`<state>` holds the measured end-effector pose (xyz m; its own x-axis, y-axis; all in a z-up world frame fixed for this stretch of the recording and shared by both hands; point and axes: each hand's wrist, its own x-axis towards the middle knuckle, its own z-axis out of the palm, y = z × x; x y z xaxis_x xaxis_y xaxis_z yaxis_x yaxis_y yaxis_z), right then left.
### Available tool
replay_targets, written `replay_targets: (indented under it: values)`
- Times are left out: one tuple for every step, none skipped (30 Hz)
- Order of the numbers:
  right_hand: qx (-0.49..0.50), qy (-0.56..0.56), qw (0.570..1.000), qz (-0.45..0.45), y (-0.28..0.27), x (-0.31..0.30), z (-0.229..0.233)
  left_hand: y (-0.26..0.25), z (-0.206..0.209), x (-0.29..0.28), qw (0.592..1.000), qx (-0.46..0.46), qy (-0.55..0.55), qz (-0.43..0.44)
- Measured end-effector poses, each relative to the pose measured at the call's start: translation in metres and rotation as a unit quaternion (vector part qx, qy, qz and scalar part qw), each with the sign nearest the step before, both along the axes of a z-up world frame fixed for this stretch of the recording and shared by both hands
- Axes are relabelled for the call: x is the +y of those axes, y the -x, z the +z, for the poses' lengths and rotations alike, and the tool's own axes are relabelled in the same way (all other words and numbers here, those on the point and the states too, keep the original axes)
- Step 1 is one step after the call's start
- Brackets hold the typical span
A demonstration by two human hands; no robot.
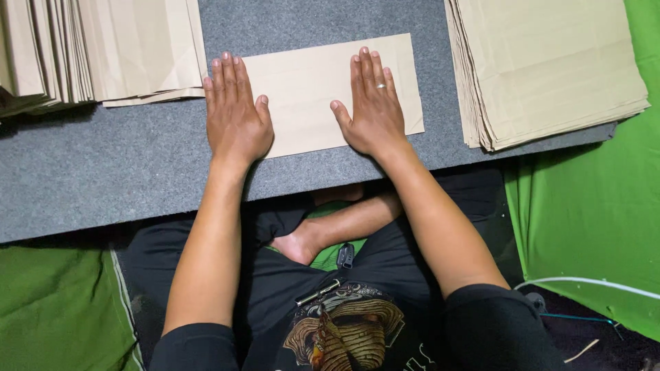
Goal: Folding and smoothing paper bags on a flat surface
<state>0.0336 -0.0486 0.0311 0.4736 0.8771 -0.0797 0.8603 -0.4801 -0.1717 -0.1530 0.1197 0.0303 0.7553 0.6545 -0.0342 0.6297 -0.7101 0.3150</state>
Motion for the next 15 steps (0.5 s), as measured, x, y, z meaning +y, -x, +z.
replay_targets:
  values:
    - [0.001,0.000,1.000,-0.002,-0.002,0.002,0.002,0.002,-0.004,-0.001,1.000,0.001,0.000,-0.002]
    - [0.008,0.008,1.000,-0.010,-0.005,0.005,0.006,0.001,-0.006,0.000,1.000,-0.007,-0.009,-0.002]
    - [0.017,0.017,1.000,-0.018,-0.009,0.008,0.010,0.001,-0.008,0.000,1.000,-0.014,-0.018,-0.002]
    - [0.016,0.015,1.000,-0.020,-0.013,0.009,0.010,0.000,-0.009,0.001,1.000,-0.015,-0.020,-0.003]
    - [0.016,0.012,1.000,-0.023,-0.016,0.011,0.010,0.000,-0.010,0.001,1.000,-0.019,-0.022,-0.003]
    - [0.016,0.010,0.999,-0.027,-0.020,0.013,0.009,0.001,-0.012,0.002,0.999,-0.023,-0.023,-0.002]
    - [0.016,0.009,0.999,-0.028,-0.017,0.010,0.014,0.001,-0.011,0.002,0.999,-0.023,-0.024,-0.003]
    - [0.020,0.030,0.999,-0.030,-0.014,0.007,0.018,0.001,-0.012,0.002,1.000,-0.021,-0.021,-0.001]
    - [0.024,0.051,0.998,-0.032,-0.011,0.005,0.022,0.000,-0.012,0.002,1.000,-0.019,-0.018,0.001]
    - [0.025,0.052,0.998,-0.033,-0.011,-0.001,0.018,0.000,-0.012,0.002,1.000,-0.019,-0.017,0.000]
    - [0.016,0.032,0.999,-0.029,-0.011,-0.007,0.013,0.000,-0.013,0.002,1.000,-0.020,-0.022,-0.002]
    - [0.007,0.013,1.000,-0.024,-0.010,-0.012,0.009,0.001,-0.013,0.002,0.999,-0.022,-0.027,-0.003]
    - [0.008,0.014,1.000,-0.023,-0.012,-0.009,0.014,0.001,-0.015,0.002,0.999,-0.021,-0.026,-0.002]
    - [0.018,0.033,0.999,-0.031,-0.012,-0.007,0.019,0.001,-0.016,0.002,0.999,-0.028,-0.033,-0.005]
    - [0.029,0.052,0.997,-0.040,-0.013,-0.005,0.025,0.002,-0.016,0.002,0.999,-0.034,-0.040,-0.008]
